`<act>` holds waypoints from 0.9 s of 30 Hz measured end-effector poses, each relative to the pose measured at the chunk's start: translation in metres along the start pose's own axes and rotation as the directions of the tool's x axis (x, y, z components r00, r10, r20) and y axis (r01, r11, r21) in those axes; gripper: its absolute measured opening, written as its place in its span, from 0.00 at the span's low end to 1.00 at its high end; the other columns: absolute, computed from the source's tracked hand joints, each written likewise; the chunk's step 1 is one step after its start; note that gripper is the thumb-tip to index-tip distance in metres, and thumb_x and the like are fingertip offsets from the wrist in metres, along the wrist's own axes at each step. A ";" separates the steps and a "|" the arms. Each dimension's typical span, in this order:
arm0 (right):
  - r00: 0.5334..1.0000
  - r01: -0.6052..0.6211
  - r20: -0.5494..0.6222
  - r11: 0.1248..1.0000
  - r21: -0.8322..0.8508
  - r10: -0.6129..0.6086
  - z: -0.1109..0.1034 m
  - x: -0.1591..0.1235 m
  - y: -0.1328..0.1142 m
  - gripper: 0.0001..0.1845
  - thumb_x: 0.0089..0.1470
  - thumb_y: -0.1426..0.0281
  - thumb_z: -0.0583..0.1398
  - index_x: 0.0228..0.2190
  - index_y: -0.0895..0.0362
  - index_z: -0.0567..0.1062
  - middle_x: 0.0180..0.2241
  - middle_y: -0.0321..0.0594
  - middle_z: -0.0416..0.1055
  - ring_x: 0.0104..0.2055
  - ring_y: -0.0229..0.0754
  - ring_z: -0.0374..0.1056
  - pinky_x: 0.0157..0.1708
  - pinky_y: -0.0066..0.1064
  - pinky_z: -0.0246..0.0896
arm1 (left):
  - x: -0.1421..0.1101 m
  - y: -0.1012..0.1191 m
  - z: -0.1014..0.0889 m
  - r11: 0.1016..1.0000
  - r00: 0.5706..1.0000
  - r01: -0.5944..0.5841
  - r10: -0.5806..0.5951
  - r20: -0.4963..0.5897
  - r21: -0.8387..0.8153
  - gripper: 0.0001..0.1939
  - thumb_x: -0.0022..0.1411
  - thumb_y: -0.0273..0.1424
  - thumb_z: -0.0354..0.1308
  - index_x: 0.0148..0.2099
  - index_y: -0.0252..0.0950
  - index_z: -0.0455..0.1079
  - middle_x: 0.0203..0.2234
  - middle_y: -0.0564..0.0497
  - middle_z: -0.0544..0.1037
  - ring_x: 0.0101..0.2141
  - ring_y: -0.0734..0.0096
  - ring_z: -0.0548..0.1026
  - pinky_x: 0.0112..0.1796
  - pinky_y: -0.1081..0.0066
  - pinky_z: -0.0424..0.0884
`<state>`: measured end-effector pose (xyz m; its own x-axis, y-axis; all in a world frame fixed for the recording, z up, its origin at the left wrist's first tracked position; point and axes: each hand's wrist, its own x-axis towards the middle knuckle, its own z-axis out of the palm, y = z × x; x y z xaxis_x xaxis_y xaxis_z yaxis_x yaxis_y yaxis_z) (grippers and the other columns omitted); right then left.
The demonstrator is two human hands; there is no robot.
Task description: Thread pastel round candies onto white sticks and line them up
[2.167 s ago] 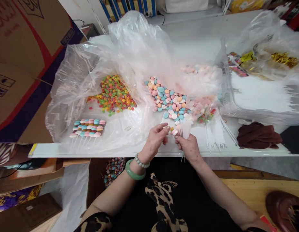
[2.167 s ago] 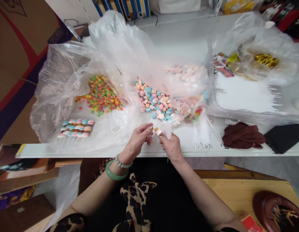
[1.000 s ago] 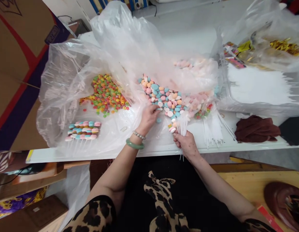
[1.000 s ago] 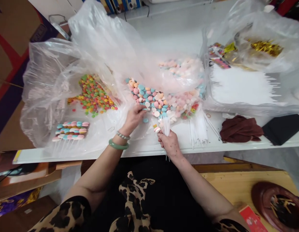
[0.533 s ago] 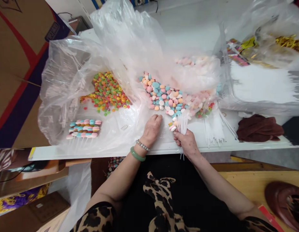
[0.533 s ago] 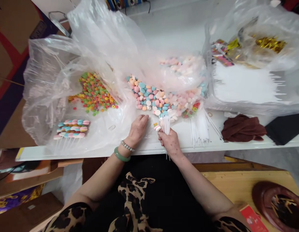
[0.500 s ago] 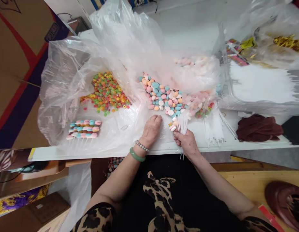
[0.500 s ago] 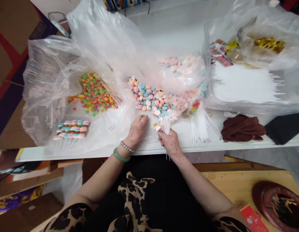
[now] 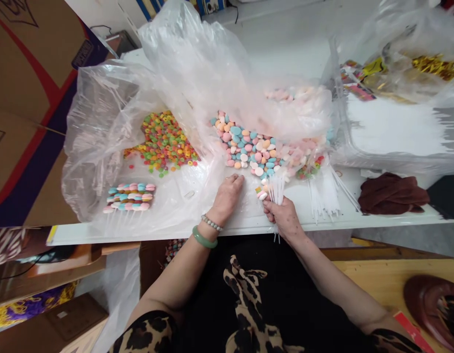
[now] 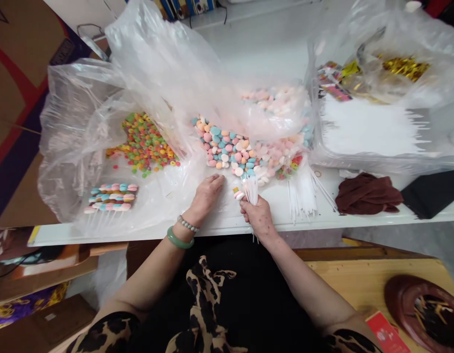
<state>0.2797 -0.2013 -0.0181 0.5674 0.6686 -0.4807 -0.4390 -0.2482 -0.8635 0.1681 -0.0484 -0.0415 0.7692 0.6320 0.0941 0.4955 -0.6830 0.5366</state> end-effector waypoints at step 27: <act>0.881 0.466 0.287 0.586 -0.663 -0.376 0.003 -0.025 -0.007 0.09 0.54 0.67 0.56 0.30 0.52 0.78 0.24 0.34 0.70 0.26 0.41 0.63 0.28 0.29 0.53 | -0.030 0.030 -0.030 -0.067 0.869 0.286 -0.401 0.289 -0.956 0.20 0.52 0.38 0.67 0.44 0.33 0.73 0.26 0.53 0.73 0.21 0.82 0.69 0.25 0.77 0.64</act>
<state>0.2667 -0.2134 0.0006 0.4650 0.8836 -0.0552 0.4689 -0.2987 -0.8312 0.1478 -0.0774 -0.0031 0.5864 0.7178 -0.3755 -0.1985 0.5767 0.7925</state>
